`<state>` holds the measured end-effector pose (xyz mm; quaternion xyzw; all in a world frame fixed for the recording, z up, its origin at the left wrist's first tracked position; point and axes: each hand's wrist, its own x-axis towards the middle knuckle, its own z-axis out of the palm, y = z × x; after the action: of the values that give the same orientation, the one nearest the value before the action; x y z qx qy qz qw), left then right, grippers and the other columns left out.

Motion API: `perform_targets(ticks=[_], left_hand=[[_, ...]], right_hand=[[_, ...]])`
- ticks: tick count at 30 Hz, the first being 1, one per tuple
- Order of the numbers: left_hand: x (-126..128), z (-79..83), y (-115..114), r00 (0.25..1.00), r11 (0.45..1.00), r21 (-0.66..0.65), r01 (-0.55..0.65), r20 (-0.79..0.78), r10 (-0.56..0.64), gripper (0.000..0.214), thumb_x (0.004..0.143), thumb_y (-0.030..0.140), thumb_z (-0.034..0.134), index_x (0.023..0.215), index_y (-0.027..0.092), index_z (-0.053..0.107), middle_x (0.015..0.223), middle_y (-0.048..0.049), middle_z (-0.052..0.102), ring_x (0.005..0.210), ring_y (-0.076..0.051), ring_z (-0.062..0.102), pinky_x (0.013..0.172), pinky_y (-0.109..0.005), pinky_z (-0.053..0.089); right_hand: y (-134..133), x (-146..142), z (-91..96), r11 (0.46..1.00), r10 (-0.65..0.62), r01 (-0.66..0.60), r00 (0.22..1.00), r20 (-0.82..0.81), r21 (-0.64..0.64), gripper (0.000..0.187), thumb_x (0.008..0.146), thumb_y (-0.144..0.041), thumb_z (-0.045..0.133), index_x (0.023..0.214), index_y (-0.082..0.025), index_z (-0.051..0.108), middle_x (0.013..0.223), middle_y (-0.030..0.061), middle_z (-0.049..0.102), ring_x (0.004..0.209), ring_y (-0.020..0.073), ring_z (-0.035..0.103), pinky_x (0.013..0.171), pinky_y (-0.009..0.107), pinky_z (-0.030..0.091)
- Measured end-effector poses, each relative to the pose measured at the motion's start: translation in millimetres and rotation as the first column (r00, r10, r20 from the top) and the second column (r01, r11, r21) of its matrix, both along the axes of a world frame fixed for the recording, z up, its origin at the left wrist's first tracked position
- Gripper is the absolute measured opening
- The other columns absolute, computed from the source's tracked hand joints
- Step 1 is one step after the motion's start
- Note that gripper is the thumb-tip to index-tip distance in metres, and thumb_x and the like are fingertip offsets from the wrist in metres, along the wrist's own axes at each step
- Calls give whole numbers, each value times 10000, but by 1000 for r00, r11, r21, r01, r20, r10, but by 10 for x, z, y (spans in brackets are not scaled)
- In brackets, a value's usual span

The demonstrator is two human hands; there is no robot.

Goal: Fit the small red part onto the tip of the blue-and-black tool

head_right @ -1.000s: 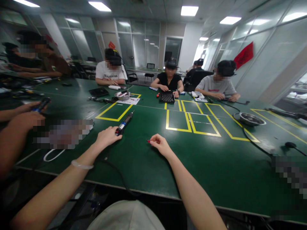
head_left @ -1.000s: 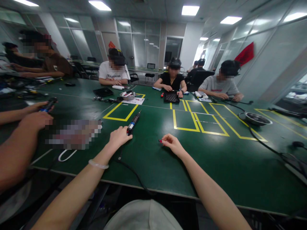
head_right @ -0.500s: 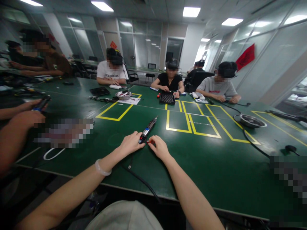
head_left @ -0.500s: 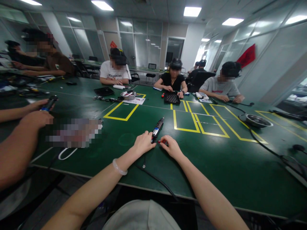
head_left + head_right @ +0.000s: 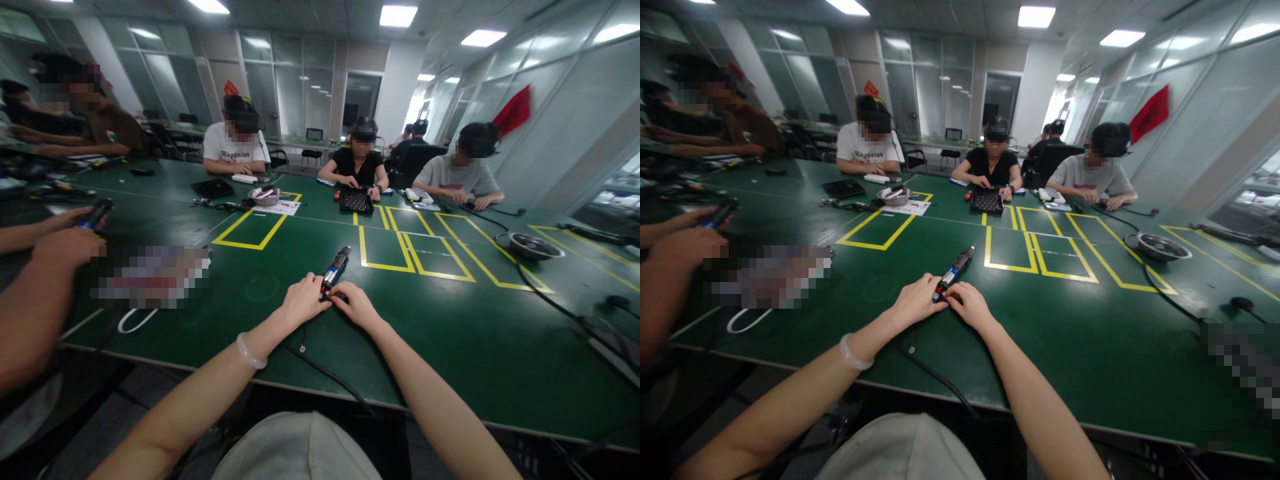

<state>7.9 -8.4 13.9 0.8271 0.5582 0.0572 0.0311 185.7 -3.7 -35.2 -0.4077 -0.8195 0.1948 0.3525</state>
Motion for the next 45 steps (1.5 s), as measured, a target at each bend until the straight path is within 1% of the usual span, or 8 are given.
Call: perform_targets(ticks=[8,13,21,27,33,40,42,45], left_hand=[[75,-31,37,1000,1000,3,-31,5,31,420,855,506,511,1118,179,540,1104,-160,577,1003,-288,615,759,-365,488],[104,-59,77,998,999,3,-54,-16,54,392,867,457,472,1109,160,557,1109,-175,566,990,-296,616,732,-380,492],[-33,-22,123,996,996,-6,-84,-31,84,417,861,489,496,1123,170,556,1142,-166,559,1048,-290,588,773,-366,485],[-392,-6,214,985,988,-22,-150,-84,148,465,872,525,438,1133,153,539,1157,-172,549,1045,-314,576,763,-406,493],[-968,22,440,952,956,-69,-285,-135,274,524,872,556,406,1195,159,517,1222,-182,529,1111,-328,545,836,-441,483],[-1617,-11,740,903,910,-51,-411,-164,398,572,890,574,345,1220,139,513,1220,-200,532,1115,-342,544,852,-430,465],[-1697,-10,754,895,909,-10,-416,-183,407,578,896,578,331,1208,133,528,1195,-195,548,1095,-338,551,854,-421,458],[-1686,-1,689,898,921,135,-366,-208,388,528,903,535,368,1213,143,539,1229,-186,539,1114,-341,523,864,-416,447]], right_hand=[[14,-34,24,1000,-16,16,997,-69,-3,111,876,-157,554,817,-198,639,862,45,607,816,179,563,764,300,438],[-23,-53,46,999,-41,42,994,-101,6,115,887,-190,541,833,-202,642,934,55,602,882,183,571,792,303,444],[20,53,7,994,-110,109,990,-82,-21,116,889,-183,531,878,-205,644,876,38,586,800,161,563,735,283,431],[34,72,-24,993,-110,108,992,-60,-43,115,883,-181,539,876,-204,652,867,32,588,749,146,555,690,269,429],[29,71,-30,993,-111,106,990,-83,-57,121,883,-184,533,899,-206,651,874,31,589,748,144,564,677,265,440],[19,66,-27,992,-117,111,988,-100,-60,128,876,-183,533,933,-216,643,890,34,604,762,152,577,693,275,450],[14,63,-22,992,-117,111,989,-96,-64,130,876,-181,531,935,-213,642,893,36,604,767,153,579,694,277,451],[14,62,-22,992,-113,107,989,-93,-67,129,877,-181,530,937,-214,640,894,35,605,773,153,579,699,276,454]])
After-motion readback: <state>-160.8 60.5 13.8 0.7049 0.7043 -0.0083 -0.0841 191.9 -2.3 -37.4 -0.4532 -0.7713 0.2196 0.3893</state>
